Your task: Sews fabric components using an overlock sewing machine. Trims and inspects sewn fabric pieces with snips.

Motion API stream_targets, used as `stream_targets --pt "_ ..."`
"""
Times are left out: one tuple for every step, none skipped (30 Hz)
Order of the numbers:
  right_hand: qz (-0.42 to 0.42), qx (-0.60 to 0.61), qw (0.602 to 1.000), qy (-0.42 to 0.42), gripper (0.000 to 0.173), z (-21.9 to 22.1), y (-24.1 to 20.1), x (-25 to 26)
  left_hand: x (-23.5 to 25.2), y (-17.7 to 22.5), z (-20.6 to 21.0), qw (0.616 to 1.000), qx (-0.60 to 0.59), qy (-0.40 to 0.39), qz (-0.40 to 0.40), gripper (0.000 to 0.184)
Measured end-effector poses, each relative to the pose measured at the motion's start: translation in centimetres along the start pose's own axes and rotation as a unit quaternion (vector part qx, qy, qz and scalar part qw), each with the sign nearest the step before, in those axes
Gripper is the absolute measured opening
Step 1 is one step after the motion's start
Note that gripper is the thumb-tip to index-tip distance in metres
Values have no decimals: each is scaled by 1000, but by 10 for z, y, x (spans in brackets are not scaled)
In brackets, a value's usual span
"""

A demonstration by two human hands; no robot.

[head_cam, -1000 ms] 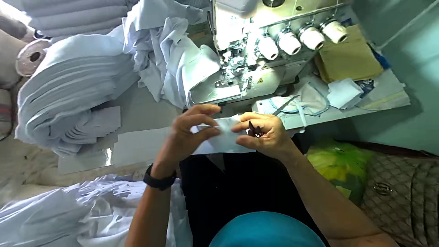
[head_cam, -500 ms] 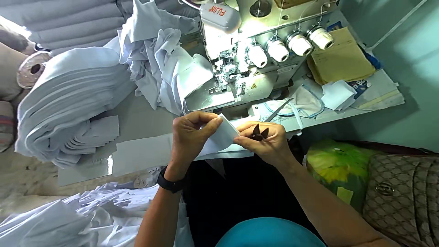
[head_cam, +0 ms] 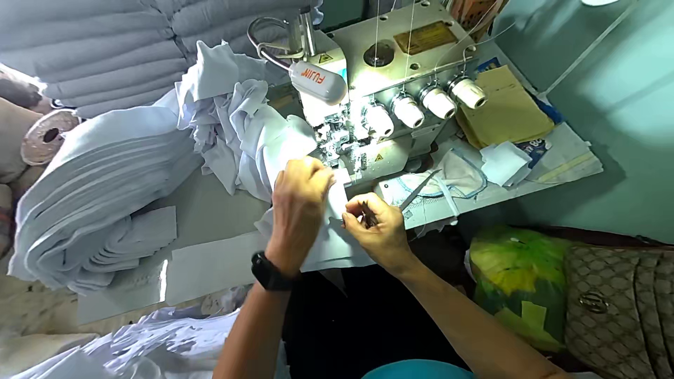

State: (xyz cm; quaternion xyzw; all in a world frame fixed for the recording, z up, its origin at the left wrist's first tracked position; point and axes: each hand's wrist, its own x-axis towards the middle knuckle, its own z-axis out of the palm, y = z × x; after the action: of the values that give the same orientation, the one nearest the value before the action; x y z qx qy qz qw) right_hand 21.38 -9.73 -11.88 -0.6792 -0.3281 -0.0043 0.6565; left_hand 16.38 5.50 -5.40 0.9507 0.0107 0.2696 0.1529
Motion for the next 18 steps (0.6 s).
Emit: stream_targets --pt "-16 -16 1000 1 11 -2 0 -1 -7 13 4 998 63 1 -12 18" --pt "-27 -28 999 2 10 -3 0 0 -16 24 10 993 113 11 -26 22" --pt "-34 -38 999 3 10 -3 0 2 -25 32 19 988 147 23 -41 26" --pt "-42 -44 998 4 9 -3 -1 5 -31 33 26 986 155 31 -55 29" --pt "-50 -53 997 6 9 -3 -1 8 -34 31 30 988 137 37 -64 31" --pt "-59 -65 996 8 8 -3 -1 11 -34 28 32 990 112 44 -71 30" --pt "-66 -78 995 10 8 -2 -2 14 -32 26 32 992 88 50 -74 29" --pt "-74 -89 993 10 9 -2 -3 17 -30 24 30 993 68 48 -78 28" --pt "-80 -100 992 7 10 -2 -4 20 -28 22 28 994 55 42 -80 28" --pt "-89 -112 990 5 11 -2 -5 24 -25 19 25 995 45 32 -80 28" --pt "-98 -126 987 2 12 -2 -5 28 -21 15 22 996 32 20 -79 30" --pt "-104 -145 984 -1 13 -2 -5 32 -17 11 18 997 16 3 -79 31" --pt "-110 -168 980 1 14 -2 -3 36 -12 6 13 997 -1 -17 -79 33" --pt "-121 -194 973 9 15 -1 0 39 -7 0 8 996 -15 -35 -81 34" --pt "-133 -223 965 19 16 1 2 42 -2 -6 3 995 -24 -50 -85 33" --pt "-143 -249 958 27 18 3 1 45 4 -12 -2 993 -34 -63 -92 30" --pt "-145 -262 954 27 19 4 0 46 9 -18 -7 991 -44 -73 -101 29" --pt "-139 -257 956 21 18 3 -2 45 15 -27 -9 989 -55 -77 -110 29"
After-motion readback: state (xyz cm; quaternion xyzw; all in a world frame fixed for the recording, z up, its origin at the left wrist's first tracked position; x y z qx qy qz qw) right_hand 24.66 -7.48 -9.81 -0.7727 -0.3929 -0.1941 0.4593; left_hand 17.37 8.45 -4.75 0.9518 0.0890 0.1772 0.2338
